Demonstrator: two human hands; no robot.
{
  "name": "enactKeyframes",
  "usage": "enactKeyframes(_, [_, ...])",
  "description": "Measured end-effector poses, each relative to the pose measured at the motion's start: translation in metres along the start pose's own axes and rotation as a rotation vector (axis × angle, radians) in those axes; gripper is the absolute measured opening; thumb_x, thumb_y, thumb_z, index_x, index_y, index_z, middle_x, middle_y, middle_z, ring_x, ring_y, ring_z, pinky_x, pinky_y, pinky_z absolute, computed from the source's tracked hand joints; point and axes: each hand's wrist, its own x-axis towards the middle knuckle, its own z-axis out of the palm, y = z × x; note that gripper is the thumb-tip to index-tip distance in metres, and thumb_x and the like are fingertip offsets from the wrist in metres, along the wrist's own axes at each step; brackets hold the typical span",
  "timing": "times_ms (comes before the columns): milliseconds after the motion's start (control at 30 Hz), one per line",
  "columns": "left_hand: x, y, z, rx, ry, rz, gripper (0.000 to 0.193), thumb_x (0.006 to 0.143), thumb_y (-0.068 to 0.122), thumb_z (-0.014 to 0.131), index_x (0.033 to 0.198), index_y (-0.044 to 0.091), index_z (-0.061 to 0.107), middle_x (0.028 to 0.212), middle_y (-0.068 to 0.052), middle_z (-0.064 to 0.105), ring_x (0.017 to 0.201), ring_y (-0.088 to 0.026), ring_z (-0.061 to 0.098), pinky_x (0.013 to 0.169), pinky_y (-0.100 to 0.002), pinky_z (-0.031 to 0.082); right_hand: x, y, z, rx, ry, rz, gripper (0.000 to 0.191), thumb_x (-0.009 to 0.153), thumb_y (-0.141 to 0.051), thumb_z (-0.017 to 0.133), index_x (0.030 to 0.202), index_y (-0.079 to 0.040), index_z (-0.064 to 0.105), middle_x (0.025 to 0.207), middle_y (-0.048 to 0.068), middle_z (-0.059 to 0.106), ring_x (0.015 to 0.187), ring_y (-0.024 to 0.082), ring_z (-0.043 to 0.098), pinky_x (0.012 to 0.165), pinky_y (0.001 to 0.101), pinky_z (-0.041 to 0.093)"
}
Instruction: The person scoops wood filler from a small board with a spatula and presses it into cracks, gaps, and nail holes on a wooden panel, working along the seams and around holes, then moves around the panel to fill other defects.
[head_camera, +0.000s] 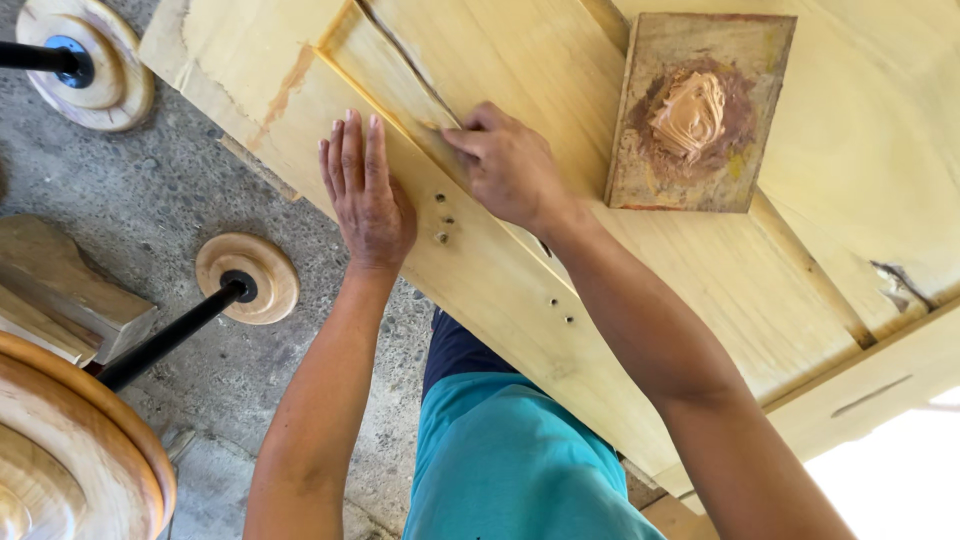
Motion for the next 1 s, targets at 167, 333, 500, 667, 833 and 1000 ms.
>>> enactKeyframes(167, [-0.001, 0.001, -0.002, -0.054, -0.018, 0.039, 0.061, 0.098, 0.002, 0.052, 0.158, -0.003, 0.041, 0.163, -0.029, 0.037, 0.154, -0.046, 0.033, 0.130, -0.059, 0.023, -0.060, 0.007, 0.000, -0.085, -0.108, -0.012, 0.030, 0.094, -0.011, 0.059, 0.118, -0.015, 0.076, 0.107, 0.013, 0.068, 0.095, 0.035, 0.068, 0.079, 0.0460, 0.055])
enactKeyframes(333, [0.006, 0.011, -0.002, -0.093, 0.058, 0.079, 0.048, 0.112, 0.013, 0.047, 0.157, -0.005, 0.044, 0.161, -0.034, 0.040, 0.152, -0.049, 0.037, 0.128, -0.061, 0.026, -0.138, 0.013, -0.065, -0.093, -0.184, 0.193, 0.034, 0.087, -0.009, 0.060, 0.114, -0.018, 0.078, 0.105, 0.012, 0.069, 0.093, 0.033, 0.069, 0.079, 0.0447, 0.056])
enactKeyframes(500, [-0.004, 0.010, -0.015, -0.083, 0.006, 0.041, 0.053, 0.117, 0.025, 0.051, 0.157, -0.009, 0.042, 0.159, -0.036, 0.042, 0.148, -0.052, 0.040, 0.126, -0.062, 0.029, -0.100, -0.001, -0.052, 0.188, -0.010, 0.164, 0.033, 0.093, -0.013, 0.063, 0.125, -0.013, 0.073, 0.112, 0.012, 0.069, 0.101, 0.032, 0.068, 0.085, 0.0409, 0.057])
enactKeyframes(667, [0.012, 0.020, -0.001, -0.142, 0.130, 0.206, 0.055, 0.114, 0.026, 0.051, 0.155, -0.009, 0.041, 0.156, -0.034, 0.044, 0.146, -0.051, 0.042, 0.124, -0.063, 0.029, -0.041, -0.001, -0.043, 0.109, 0.234, 0.058, 0.031, 0.092, -0.011, 0.061, 0.120, -0.016, 0.075, 0.111, 0.009, 0.071, 0.099, 0.027, 0.068, 0.085, 0.0397, 0.055])
enactKeyframes(833, [0.016, 0.003, -0.005, -0.104, 0.027, 0.062, 0.056, 0.103, 0.009, 0.048, 0.157, -0.003, 0.040, 0.160, -0.028, 0.040, 0.151, -0.048, 0.037, 0.128, -0.060, 0.024, -0.012, 0.003, -0.021, 0.154, 0.109, 0.079, 0.032, 0.088, -0.007, 0.064, 0.118, -0.013, 0.077, 0.109, 0.015, 0.069, 0.094, 0.031, 0.069, 0.081, 0.0388, 0.057])
enactKeyframes(1000, [0.006, -0.013, -0.012, -0.010, -0.001, 0.021, 0.065, 0.096, -0.001, 0.053, 0.159, -0.002, 0.035, 0.163, -0.028, 0.035, 0.155, -0.044, 0.031, 0.130, -0.059, 0.020, -0.005, -0.013, -0.002, 0.071, 0.010, 0.033, 0.032, 0.090, -0.009, 0.062, 0.118, -0.013, 0.077, 0.109, 0.011, 0.069, 0.097, 0.032, 0.069, 0.083, 0.0423, 0.055])
